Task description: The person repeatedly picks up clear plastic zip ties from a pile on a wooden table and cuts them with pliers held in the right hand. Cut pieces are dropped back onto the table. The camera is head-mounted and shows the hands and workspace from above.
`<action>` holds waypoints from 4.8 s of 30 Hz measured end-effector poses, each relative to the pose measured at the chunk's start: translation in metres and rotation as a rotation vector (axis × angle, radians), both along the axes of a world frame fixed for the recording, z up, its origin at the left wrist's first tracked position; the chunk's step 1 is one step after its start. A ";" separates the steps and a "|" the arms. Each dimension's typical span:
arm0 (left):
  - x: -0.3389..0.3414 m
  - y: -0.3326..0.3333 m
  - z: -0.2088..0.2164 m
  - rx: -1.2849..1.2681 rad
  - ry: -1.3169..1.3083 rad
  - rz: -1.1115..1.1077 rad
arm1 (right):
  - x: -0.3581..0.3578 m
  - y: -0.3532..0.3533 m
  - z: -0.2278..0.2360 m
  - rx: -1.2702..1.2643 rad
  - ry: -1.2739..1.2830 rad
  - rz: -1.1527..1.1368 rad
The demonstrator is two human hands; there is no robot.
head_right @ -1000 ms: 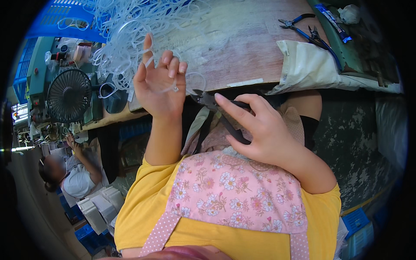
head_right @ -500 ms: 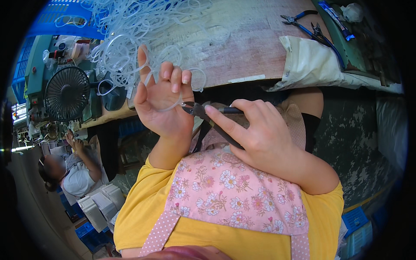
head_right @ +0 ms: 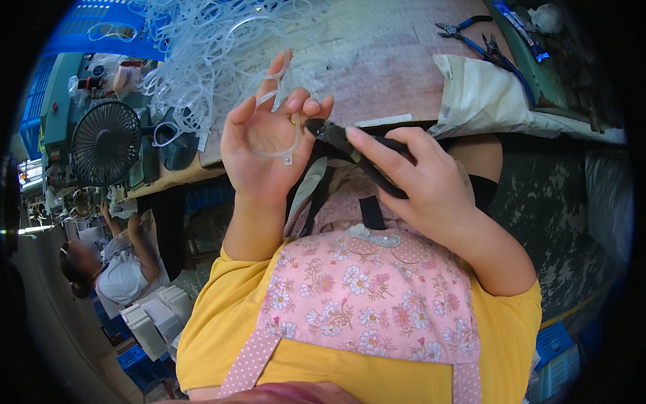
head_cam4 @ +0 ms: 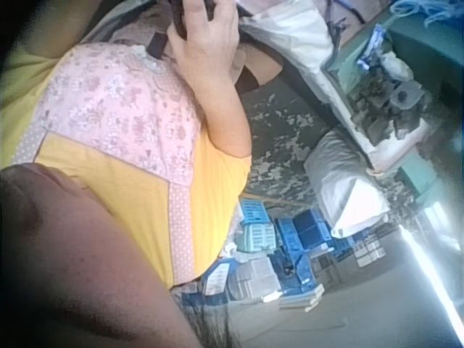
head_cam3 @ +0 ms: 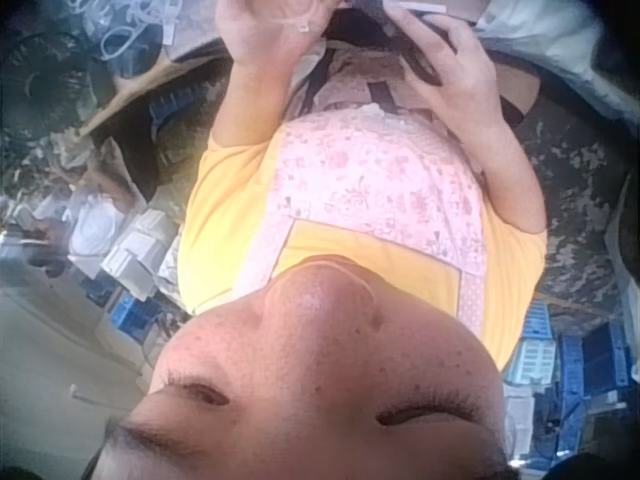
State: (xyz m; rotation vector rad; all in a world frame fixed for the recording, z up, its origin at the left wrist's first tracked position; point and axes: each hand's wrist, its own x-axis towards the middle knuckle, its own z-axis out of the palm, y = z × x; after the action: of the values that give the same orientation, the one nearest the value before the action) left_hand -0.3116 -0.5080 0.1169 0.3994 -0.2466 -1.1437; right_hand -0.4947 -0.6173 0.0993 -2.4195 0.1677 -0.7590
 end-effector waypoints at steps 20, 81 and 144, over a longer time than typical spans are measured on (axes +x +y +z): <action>-0.012 0.001 -0.006 -0.048 -0.191 0.280 | -0.006 0.006 0.010 0.030 0.092 0.146; 0.092 0.041 -0.060 0.483 -2.603 0.568 | -0.026 -0.001 0.001 0.259 0.154 0.178; -0.008 0.003 -0.034 0.069 -0.744 0.525 | -0.010 -0.010 0.014 0.958 0.292 0.675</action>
State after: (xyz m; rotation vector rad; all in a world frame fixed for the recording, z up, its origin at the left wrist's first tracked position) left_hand -0.3196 -0.5050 0.0830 0.8884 -0.7056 -0.4497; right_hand -0.5046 -0.6272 0.1134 -1.4829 -0.1489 0.0270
